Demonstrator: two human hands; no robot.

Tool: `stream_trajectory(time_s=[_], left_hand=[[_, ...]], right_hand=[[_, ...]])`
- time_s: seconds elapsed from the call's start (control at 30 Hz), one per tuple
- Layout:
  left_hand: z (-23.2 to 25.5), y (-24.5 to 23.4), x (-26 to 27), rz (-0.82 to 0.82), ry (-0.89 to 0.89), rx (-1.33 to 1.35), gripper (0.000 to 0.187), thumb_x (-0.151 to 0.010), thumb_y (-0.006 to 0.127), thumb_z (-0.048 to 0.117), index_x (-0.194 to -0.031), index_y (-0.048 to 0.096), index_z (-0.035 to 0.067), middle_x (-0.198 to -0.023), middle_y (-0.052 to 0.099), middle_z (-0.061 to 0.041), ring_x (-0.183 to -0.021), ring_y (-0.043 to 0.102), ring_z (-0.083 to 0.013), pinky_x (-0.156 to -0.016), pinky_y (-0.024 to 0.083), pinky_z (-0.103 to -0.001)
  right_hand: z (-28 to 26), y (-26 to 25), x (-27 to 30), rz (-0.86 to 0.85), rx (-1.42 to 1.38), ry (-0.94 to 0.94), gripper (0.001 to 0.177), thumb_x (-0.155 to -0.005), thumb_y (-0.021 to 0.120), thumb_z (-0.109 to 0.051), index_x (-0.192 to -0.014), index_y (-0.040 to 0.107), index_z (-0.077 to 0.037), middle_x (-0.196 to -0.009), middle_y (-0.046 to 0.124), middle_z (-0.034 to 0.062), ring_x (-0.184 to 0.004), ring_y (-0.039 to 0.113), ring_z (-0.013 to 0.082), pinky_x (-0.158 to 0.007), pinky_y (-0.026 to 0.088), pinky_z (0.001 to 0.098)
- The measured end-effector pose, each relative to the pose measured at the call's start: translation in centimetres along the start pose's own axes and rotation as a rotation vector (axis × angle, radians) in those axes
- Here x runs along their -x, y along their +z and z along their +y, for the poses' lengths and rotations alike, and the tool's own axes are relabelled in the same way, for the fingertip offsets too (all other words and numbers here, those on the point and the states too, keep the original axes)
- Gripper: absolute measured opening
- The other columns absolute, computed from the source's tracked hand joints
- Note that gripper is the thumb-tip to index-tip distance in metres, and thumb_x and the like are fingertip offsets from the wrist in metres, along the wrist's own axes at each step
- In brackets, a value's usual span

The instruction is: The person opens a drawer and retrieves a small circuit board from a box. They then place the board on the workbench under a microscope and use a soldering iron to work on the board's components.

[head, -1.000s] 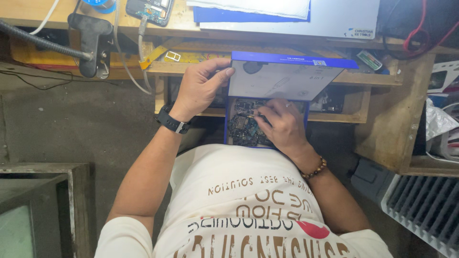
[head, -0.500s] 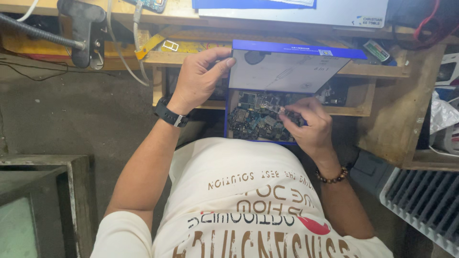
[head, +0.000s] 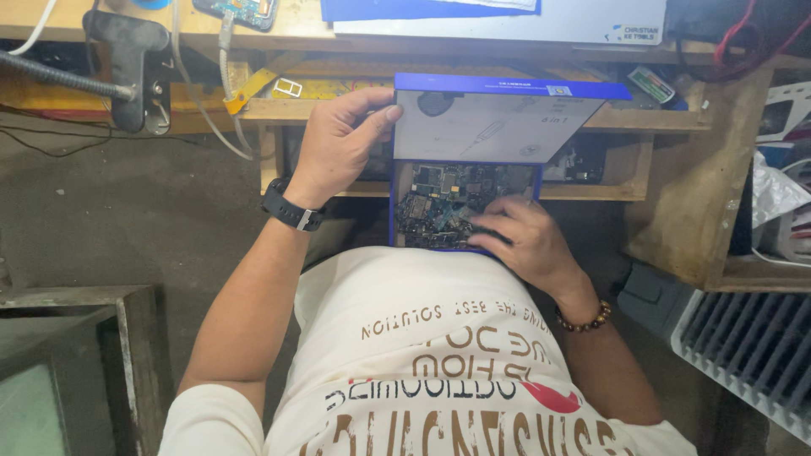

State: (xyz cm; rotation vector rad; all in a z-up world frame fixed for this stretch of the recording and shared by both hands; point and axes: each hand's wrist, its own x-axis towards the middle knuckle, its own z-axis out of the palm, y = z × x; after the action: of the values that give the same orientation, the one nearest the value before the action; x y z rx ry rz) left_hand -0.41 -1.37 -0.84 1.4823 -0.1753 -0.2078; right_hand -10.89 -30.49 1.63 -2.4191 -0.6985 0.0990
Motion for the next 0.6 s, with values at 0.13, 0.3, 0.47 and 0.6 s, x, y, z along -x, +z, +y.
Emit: stream_trajectory(time_s=[0.13, 0.3, 0.47, 0.6], left_hand=[[-0.2, 0.0, 0.1, -0.001, -0.010, 0.027, 0.025, -0.103, 0.069, 0.017, -0.126, 0.072, 0.005, -0.105, 0.076, 0.001, -0.092, 0.068, -0.0045, -0.082, 0.058, -0.023], [-0.2, 0.0, 0.1, -0.021, -0.002, 0.079, 0.025, -0.104, 0.067, 0.017, -0.126, 0.072, 0.005, -0.109, 0.075, 0.001, -0.097, 0.070, -0.0050, -0.086, 0.059, -0.024], [-0.1, 0.0, 0.1, -0.001, -0.023, 0.017, 0.026, -0.103, 0.068, 0.017, -0.125, 0.072, 0.004, -0.108, 0.076, -0.001, -0.094, 0.070, -0.0063, -0.083, 0.059, -0.024], [0.0, 0.0, 0.1, -0.015, -0.003, 0.036, 0.026, -0.104, 0.068, 0.016, -0.126, 0.071, 0.004, -0.110, 0.076, -0.002, -0.097, 0.070, -0.0066, -0.087, 0.060, -0.024]], right_hand=[[0.1, 0.9, -1.1, 0.152, 0.094, 0.054, 0.034, -0.086, 0.083, -0.019, -0.113, 0.074, 0.000, -0.111, 0.071, 0.0144, -0.100, 0.069, 0.0284, -0.087, 0.057, 0.0385], [-0.9, 1.4, -3.7, 0.181, 0.201, -0.080, 0.050, -0.081, 0.086, -0.021, -0.121, 0.067, 0.002, -0.119, 0.069, 0.0161, -0.109, 0.065, 0.0339, -0.095, 0.053, 0.0448], [-1.5, 1.9, -4.4, 0.153, 0.230, -0.060, 0.050, -0.078, 0.087, -0.019, -0.120, 0.067, 0.000, -0.118, 0.067, 0.0156, -0.111, 0.064, 0.0335, -0.095, 0.050, 0.0463], [-1.4, 2.2, -4.0, 0.160, 0.180, -0.033, 0.051, -0.078, 0.087, -0.016, -0.122, 0.068, 0.001, -0.117, 0.065, 0.0155, -0.111, 0.062, 0.0346, -0.097, 0.050, 0.0471]])
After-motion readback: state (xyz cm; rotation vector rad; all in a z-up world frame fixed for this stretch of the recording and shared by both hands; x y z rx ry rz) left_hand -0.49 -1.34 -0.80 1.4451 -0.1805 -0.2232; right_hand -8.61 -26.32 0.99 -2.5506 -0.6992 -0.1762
